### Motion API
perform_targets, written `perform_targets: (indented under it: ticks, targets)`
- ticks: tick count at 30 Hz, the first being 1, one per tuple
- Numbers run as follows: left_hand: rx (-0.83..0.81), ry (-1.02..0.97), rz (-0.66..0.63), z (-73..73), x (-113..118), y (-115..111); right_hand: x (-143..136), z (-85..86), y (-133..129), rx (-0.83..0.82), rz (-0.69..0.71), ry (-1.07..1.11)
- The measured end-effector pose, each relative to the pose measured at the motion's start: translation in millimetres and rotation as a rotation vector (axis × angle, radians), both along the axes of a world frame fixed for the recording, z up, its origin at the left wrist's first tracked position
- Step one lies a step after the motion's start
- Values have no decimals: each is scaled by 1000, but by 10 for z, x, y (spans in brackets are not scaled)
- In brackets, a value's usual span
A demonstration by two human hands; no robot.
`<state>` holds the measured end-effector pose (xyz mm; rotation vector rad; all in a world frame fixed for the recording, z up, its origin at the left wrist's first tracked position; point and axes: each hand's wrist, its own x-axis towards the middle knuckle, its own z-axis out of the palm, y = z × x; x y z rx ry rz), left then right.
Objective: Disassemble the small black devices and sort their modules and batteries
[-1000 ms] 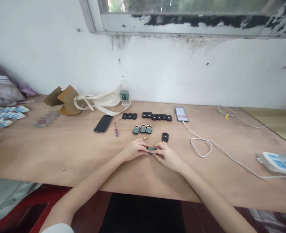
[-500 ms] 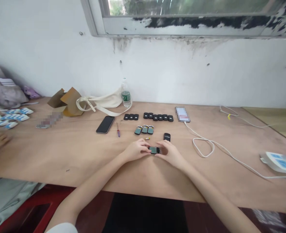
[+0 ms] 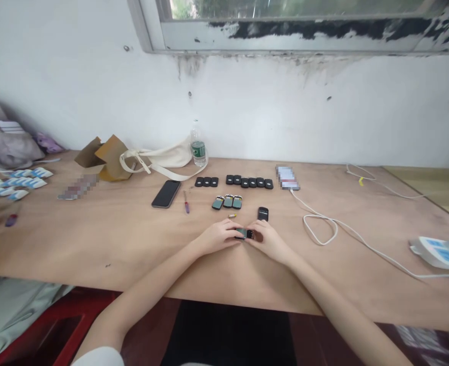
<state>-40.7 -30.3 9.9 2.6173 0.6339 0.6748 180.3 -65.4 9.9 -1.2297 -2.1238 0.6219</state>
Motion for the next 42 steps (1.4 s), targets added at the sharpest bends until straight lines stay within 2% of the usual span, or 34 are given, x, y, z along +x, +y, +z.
perform_targets:
  ticks: [6, 12, 22, 29, 32, 36, 38, 42]
  targets:
    - [-73, -92, -34, -30, 53, -5, 17, 12, -14, 0, 51, 20]
    - [-19, -140, -65, -60, 74, 4, 33, 18, -14, -25, 49, 11]
    - [71, -44, -55, -48, 65, -12, 33, -32, 6, -30, 3, 27]
    - [16, -104, -26, 10, 90, -53, -18, 3, -15, -14, -24, 26]
    - [30, -171, 37, 5, 88, -71, -35, -26, -18, 16, -33, 33]
    - [104, -283, 276, -82, 52, 28, -72, -65, -26, 67, -43, 43]
    - [103, -262, 358, -134, 37, 135, -100, -74, -25, 91, -88, 60]
    - [40, -138, 399, -194, 44, 331, -135, -96, 8, 137, -199, 115]
